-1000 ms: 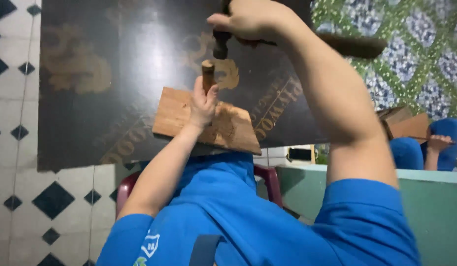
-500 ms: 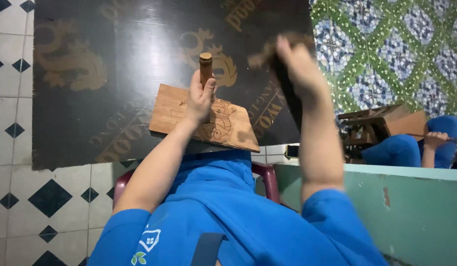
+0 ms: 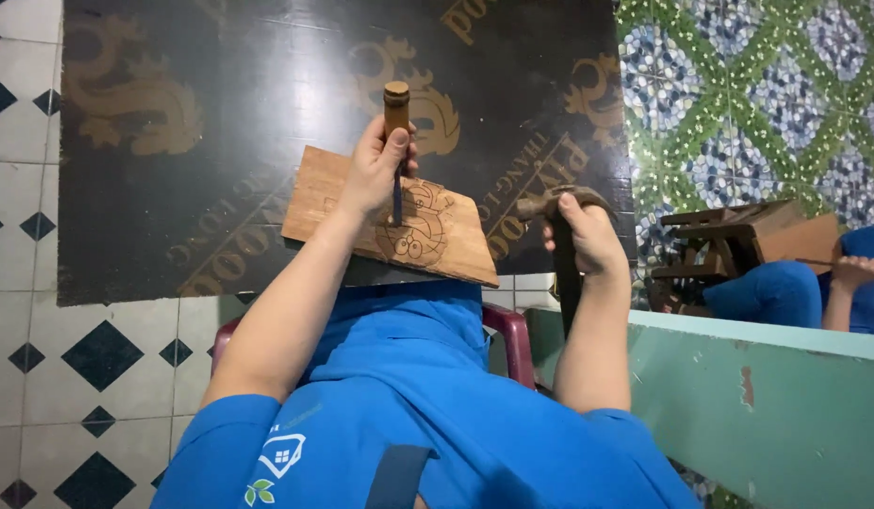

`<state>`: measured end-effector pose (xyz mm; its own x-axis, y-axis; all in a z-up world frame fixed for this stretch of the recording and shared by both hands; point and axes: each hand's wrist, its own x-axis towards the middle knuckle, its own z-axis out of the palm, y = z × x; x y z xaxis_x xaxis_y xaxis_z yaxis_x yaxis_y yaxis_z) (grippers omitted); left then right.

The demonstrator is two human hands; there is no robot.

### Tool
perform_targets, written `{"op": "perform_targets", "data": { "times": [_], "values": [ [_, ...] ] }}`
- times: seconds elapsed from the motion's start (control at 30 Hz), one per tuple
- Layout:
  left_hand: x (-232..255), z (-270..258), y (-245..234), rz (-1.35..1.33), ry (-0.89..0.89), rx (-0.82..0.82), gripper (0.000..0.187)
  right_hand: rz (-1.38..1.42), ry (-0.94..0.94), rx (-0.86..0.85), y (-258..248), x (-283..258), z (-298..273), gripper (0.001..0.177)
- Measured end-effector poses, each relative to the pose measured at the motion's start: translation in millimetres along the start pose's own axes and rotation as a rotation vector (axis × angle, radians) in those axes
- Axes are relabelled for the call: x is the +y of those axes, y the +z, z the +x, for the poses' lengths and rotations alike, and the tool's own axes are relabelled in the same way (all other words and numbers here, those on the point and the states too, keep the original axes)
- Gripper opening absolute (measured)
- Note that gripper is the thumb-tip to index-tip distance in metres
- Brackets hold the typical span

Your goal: Carving a design into a wooden board using a hammer and a wood carving chisel.

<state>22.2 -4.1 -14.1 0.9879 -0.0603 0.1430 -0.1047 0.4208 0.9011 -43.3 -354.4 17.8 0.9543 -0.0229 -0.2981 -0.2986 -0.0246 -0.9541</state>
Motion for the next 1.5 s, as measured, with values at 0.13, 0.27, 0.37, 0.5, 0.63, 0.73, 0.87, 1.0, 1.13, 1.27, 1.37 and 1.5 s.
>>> {"op": "perform_targets", "data": {
  "times": [0.13,0.27,0.37,0.5,0.63,0.73,0.87,1.0,1.13,1.27,1.37,1.5],
  "values": [
    [-6.0,9.5,-7.9,0.057,0.022,0.009,0.026,-0.048,0.006,-0.015,3.3,5.2,6.8,0.042],
    [14.6,1.9,1.3,0.026,0.004,0.025,0.031,-0.120,-0.052,-0.050,11.8,4.3,14.8,0.036],
    [11.9,9.8,-0.5,-0.020,-0.063,0.085,0.030,-0.146,-0.065,-0.040,23.6,-1.9,17.7,0.034],
    [13.3,3.3,-3.9,0.046,-0.146,0.113,0.031,-0.433,0.075,-0.060,82.6,-61.1,-32.3,0.049],
    [8.0,1.8,-11.4,0.011,-0.143,0.160,0.021,-0.911,0.350,-0.100,126.8,-86.1,-78.4,0.077],
    [7.9,-1.9,-22.8,0.098,-0.137,0.177,0.025,-0.785,0.273,0.024,113.5,-40.1,-87.9,0.075],
    [12.8,-6.2,-17.2,0.093,-0.105,0.200,0.024,-0.694,0.251,0.047,111.8,-20.1,-84.1,0.086],
    [10.2,-3.2,-18.6,0.033,-0.087,0.225,0.024,-0.805,0.286,0.002,119.0,-32.0,-76.5,0.092],
    [3.5,-5.3,-28.9,0.031,-0.092,0.230,0.024,-0.972,0.225,-0.065,119.7,-27.1,-68.8,0.098],
    [5.8,-7.7,-30.3,-0.010,-0.065,0.263,0.022,-1.098,0.026,-0.103,99.2,19.1,-65.4,0.098],
    [7.8,-10.4,-30.2,-0.030,-0.082,0.286,0.022,-0.996,-0.027,-0.063,88.4,39.5,-70.9,0.087],
    [10.7,-9.8,-29.6,-0.044,-0.082,0.284,0.023,-0.911,-0.046,-0.011,66.2,72.6,-82.0,0.076]
  ]
}}
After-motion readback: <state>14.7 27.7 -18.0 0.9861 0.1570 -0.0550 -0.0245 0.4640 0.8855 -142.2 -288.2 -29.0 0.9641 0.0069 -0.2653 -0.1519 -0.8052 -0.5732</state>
